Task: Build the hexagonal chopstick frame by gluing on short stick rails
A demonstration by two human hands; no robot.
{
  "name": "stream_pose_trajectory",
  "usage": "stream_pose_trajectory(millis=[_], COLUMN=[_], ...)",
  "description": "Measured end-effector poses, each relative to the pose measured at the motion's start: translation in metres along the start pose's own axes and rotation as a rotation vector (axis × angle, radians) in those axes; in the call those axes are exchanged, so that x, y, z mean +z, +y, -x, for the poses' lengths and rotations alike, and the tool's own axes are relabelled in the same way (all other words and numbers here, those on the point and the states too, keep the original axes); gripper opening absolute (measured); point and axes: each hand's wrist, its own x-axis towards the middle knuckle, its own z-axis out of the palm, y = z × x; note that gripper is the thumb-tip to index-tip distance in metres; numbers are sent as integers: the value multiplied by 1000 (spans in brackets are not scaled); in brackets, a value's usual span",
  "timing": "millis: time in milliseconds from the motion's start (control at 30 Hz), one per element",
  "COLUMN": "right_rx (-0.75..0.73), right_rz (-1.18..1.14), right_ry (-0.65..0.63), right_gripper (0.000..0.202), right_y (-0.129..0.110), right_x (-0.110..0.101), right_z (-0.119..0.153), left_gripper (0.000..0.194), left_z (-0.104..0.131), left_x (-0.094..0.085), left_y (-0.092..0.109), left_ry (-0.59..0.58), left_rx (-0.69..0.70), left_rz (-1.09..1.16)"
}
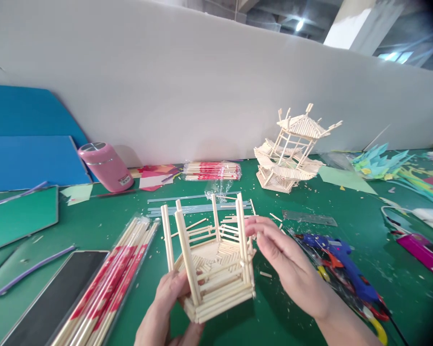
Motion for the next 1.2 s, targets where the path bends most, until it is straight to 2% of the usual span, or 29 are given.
stream_pose_trajectory(millis=[133, 267, 367, 500, 800, 967, 1100, 1200], right_rx=[63, 1, 15, 72, 148, 139, 131, 138], right_rz=[52, 115, 245, 353, 642, 740, 785, 823], right_ry=[234, 504, 622, 610, 356, 267, 278, 366], right_gripper=[24, 24, 19, 23, 19, 14, 14, 17], right_y=[10, 23, 34, 46, 76, 81, 80, 85], right_x=[-10, -23, -32, -41, -38, -33, -32, -41], right_z=[12, 28, 42, 61, 78, 80, 79, 81], left_gripper=[57, 57, 56, 58, 53, 54, 54, 54], left_z=[-2, -5, -9, -16, -30, -36, -34, -32], left_x=[2, 6, 9, 12, 17, 18, 18, 17], left_y=[0, 3, 7, 14, 25, 28, 25, 22], left_ry=[-44, 2, -3, -15, -27, -19, -17, -25], left_rx=[47, 120, 142, 136, 129, 119, 126, 148], left_rz=[35, 23, 33, 34, -29, -51, -39, -41])
